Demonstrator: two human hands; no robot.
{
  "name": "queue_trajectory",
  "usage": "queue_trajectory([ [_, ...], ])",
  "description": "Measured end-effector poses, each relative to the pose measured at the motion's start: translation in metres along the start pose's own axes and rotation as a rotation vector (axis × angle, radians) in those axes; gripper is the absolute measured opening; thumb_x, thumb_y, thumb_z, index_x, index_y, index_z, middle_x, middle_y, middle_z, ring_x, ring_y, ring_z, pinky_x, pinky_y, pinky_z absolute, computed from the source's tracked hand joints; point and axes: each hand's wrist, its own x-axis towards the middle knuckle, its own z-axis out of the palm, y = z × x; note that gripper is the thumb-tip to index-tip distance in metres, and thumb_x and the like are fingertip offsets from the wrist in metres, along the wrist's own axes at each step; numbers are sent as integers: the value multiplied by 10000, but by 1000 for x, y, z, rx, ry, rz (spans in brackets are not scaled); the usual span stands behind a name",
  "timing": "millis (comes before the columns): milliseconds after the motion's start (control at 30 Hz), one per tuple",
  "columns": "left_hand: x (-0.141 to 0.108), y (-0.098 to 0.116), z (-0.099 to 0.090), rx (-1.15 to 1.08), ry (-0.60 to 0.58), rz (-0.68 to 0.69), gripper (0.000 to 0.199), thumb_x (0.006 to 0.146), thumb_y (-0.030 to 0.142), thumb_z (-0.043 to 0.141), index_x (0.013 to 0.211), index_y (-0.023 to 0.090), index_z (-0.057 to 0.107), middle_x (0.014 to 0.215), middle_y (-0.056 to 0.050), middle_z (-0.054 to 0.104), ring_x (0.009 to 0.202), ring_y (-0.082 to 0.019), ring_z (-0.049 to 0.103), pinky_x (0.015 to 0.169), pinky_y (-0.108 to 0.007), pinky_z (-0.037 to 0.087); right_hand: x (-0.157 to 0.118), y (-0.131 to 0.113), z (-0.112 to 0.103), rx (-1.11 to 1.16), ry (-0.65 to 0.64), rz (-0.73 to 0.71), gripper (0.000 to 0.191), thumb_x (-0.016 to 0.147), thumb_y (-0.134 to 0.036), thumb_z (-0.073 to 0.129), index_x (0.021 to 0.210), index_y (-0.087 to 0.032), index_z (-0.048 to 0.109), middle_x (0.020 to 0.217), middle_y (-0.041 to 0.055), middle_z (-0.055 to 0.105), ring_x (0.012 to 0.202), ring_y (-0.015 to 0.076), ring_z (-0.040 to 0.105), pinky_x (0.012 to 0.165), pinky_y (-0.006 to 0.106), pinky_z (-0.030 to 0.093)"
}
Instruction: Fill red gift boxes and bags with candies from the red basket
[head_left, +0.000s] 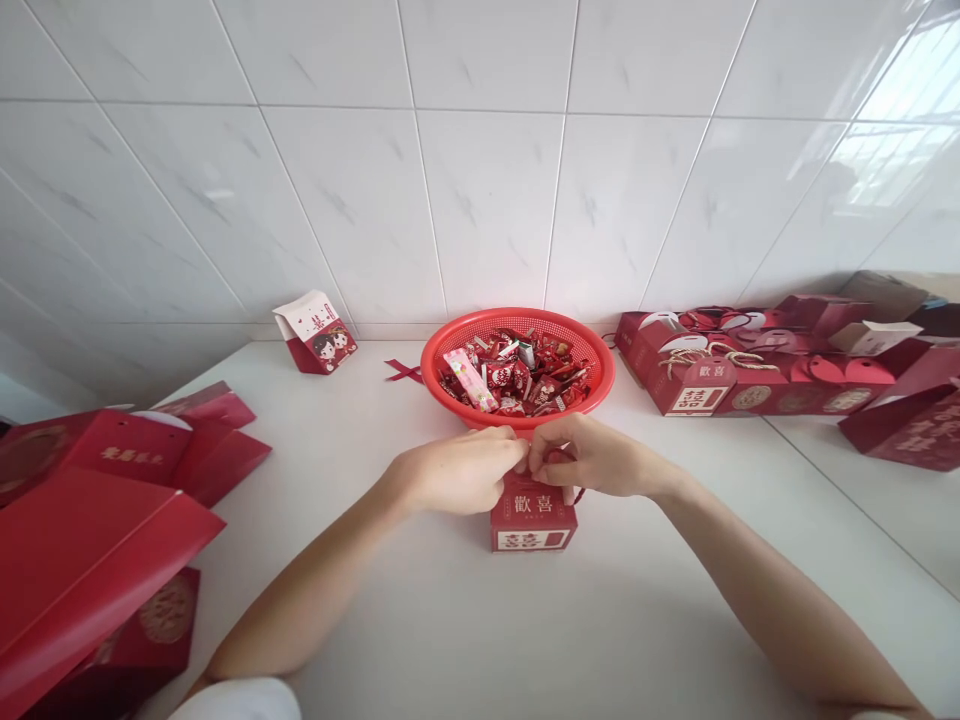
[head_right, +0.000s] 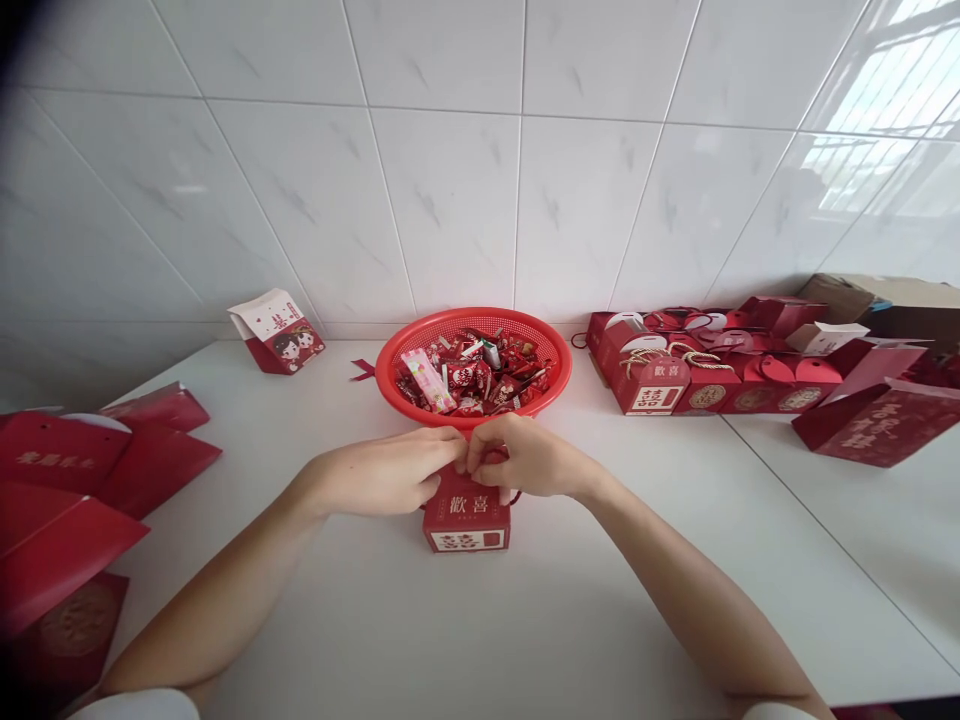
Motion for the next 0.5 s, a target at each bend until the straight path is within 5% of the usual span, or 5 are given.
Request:
queue_trajectory([
  [267,-2,-1,-1,-57,-63,3,225,775,127,530,973,221,579,1102,-73,588,991,-240,632,785,-300,522,-3,0,-1,10,-9,-29,61,755,-175,648,811,-163,667,1019,49,719,673,121,656,525,211,550],
  [500,0,3,6,-112,-50,8,326,696,135,614,1009,228,598,1102,-78,565,996,-271,629,784,-328,536,-10,1,-7,-92,-2,-6,84,801,-231,633,835,-168,676,843,35,703,652,146,655,536,234,518],
])
